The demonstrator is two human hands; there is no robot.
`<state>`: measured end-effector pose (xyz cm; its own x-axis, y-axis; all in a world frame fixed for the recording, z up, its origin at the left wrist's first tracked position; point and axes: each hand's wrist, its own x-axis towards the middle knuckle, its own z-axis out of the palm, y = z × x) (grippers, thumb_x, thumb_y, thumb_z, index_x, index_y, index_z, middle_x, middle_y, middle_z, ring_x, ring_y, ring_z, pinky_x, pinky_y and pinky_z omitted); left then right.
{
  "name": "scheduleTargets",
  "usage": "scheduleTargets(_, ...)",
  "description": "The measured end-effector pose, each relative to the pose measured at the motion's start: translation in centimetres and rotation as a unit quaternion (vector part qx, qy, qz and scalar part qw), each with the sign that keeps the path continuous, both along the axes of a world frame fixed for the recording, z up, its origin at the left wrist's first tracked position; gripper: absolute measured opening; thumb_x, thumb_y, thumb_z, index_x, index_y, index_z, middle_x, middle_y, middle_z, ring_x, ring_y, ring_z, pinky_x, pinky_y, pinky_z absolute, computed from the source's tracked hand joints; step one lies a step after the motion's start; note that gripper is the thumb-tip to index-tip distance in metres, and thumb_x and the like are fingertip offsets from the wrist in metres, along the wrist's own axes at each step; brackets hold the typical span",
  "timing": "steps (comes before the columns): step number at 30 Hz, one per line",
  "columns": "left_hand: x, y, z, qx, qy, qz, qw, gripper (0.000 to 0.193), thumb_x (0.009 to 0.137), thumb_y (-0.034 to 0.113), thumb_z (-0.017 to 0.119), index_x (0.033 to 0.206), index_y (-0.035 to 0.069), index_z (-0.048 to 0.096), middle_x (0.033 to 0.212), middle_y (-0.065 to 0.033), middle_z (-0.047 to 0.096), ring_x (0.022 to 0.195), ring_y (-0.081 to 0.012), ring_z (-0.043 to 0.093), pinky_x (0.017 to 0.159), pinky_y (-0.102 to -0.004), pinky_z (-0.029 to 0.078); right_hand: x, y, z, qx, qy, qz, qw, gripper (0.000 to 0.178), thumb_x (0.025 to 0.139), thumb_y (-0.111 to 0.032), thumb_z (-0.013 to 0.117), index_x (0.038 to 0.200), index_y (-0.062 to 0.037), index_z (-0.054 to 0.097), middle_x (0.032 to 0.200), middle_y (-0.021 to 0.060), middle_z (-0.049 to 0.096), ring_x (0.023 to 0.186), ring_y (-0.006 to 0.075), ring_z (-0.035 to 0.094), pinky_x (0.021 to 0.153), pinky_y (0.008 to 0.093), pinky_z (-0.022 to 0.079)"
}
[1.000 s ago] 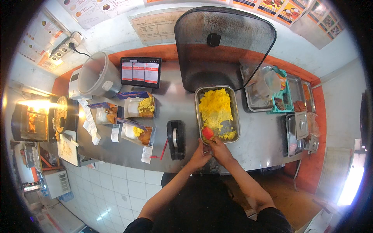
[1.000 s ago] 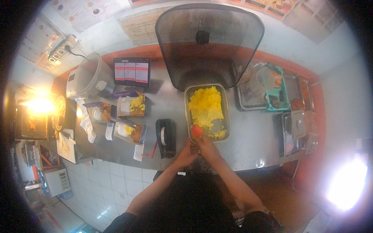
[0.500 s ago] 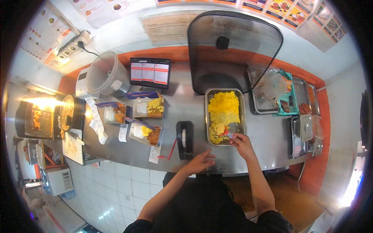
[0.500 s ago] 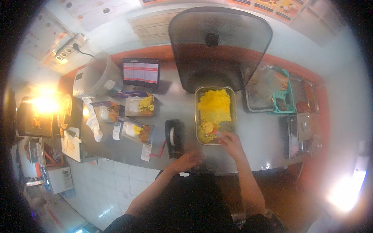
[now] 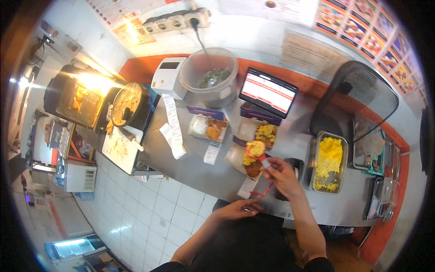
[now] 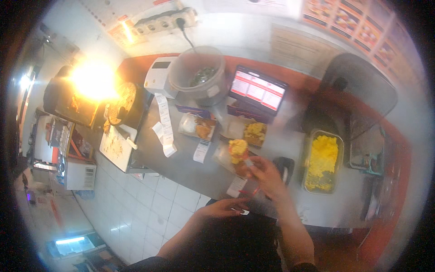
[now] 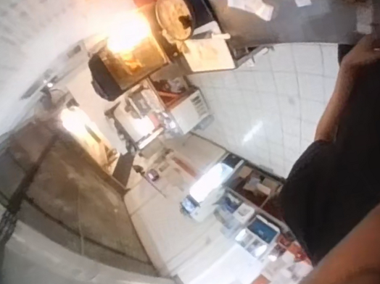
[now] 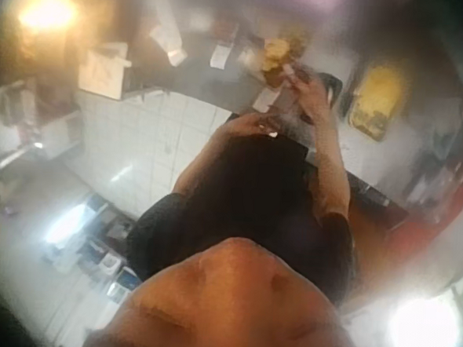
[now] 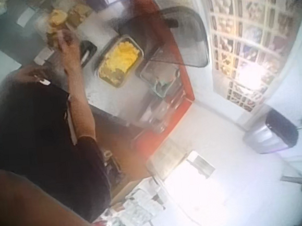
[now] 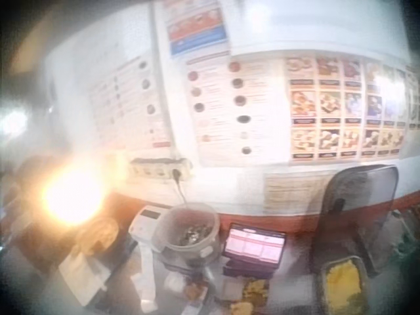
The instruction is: The person cuts fried chicken pieces on a cutting board, places them into takeaway boxes, adds scrambled eggs and a small condiment packet, then closes the boxes and places them into a plastic bag. The person also handles receipts and a tablet during the process.
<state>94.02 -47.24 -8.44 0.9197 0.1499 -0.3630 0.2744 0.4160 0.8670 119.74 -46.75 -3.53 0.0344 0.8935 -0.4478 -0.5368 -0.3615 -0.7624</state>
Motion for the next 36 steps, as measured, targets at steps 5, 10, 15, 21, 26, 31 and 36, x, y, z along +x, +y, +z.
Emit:
scheduleTargets(5, -12.8, 4.4, -1.5, -0.018, 0.006, 0.110, 0.994, 0.075, 0.110, 0.028, 0.067, 0.170, 0.005, 0.029, 0.149, -0.0155, 0.062, 0.135, -0.0235, 0.061, 0.115, -0.0399, 0.049, -13.4, 10.5, -6.4, -0.036, 0.020, -0.010, 0.999, 0.023, 0.108, -0.004, 0.061, 0.130, -0.0001, 0.057, 0.109, 0.0138, 0.072, 0.086, 0.0160, 0.065, 0.076, 0.0289, 0.053)
scheduleTargets(10, -23.9, 8.0, 0.9, -0.049, 0.060, 0.213, 0.974, 0.073, 0.110, 0.025, 0.067, 0.170, 0.007, 0.031, 0.150, -0.0161, 0.061, 0.135, -0.0245, 0.061, 0.115, -0.0401, 0.049, -17.9, 17.6, -13.4, 0.017, -0.545, -0.056, 0.837, 0.021, 0.105, -0.002, 0.058, 0.125, 0.0022, 0.053, 0.113, 0.0249, 0.066, 0.092, 0.0332, 0.066, 0.086, 0.0429, 0.055)
scheduleTargets(15, -30.0, 8.6, -0.1, -0.118, 0.068, 0.262, 0.955, 0.072, 0.109, 0.025, 0.069, 0.170, 0.009, 0.033, 0.150, -0.0168, 0.061, 0.134, -0.0247, 0.061, 0.114, -0.0396, 0.050, -21.1, 19.8, -16.4, -0.010, -0.652, -0.055, 0.756, 0.026, 0.104, -0.002, 0.053, 0.129, 0.0038, 0.050, 0.129, 0.0316, 0.056, 0.119, 0.0456, 0.058, 0.104, 0.0533, 0.047)
scheduleTargets(21, -29.2, 11.5, -0.7, -0.081, 0.062, 0.208, 0.973, 0.071, 0.109, 0.027, 0.069, 0.167, 0.005, 0.036, 0.145, -0.0182, 0.064, 0.130, -0.0261, 0.065, 0.110, -0.0403, 0.052, -22.0, 18.2, -15.6, 0.056, -0.653, -0.118, 0.746, 0.029, 0.107, -0.002, 0.049, 0.136, 0.0047, 0.050, 0.130, 0.0279, 0.059, 0.123, 0.0446, 0.059, 0.106, 0.0512, 0.047)
scheduleTargets(26, -27.9, 16.1, 0.1, 0.006, 0.057, 0.113, 0.992, 0.067, 0.109, 0.026, 0.069, 0.165, 0.004, 0.039, 0.139, -0.0143, 0.066, 0.124, -0.0208, 0.066, 0.110, -0.0370, 0.053, -23.3, 16.8, -14.0, 0.014, -0.587, -0.145, 0.797, 0.028, 0.112, -0.008, 0.046, 0.136, 0.0037, 0.053, 0.121, 0.0240, 0.064, 0.110, 0.0403, 0.066, 0.099, 0.0466, 0.052)
scheduleTargets(31, -24.0, 23.8, 5.2, 0.075, 0.038, 0.079, 0.993, 0.061, 0.107, 0.019, 0.070, 0.161, 0.005, 0.045, 0.128, -0.0088, 0.070, 0.118, -0.0176, 0.069, 0.106, -0.0346, 0.054, -23.5, 15.6, -13.9, -0.038, -0.337, -0.204, 0.918, 0.025, 0.114, -0.009, 0.047, 0.135, 0.0003, 0.055, 0.107, 0.0132, 0.065, 0.081, 0.0202, 0.061, 0.075, 0.0348, 0.050)
scheduleTargets(36, -15.4, 35.6, 9.2, 0.209, -0.118, 0.219, 0.946, 0.042, 0.107, 0.017, 0.069, 0.146, 0.004, 0.061, 0.122, -0.0050, 0.071, 0.114, -0.0140, 0.067, 0.101, -0.0331, 0.054, -21.2, 12.9, -4.9, -0.043, 0.070, -0.316, 0.945, 0.028, 0.110, -0.001, 0.053, 0.138, -0.0008, 0.056, 0.105, 0.0102, 0.066, 0.081, 0.0117, 0.056, 0.069, 0.0256, 0.045)
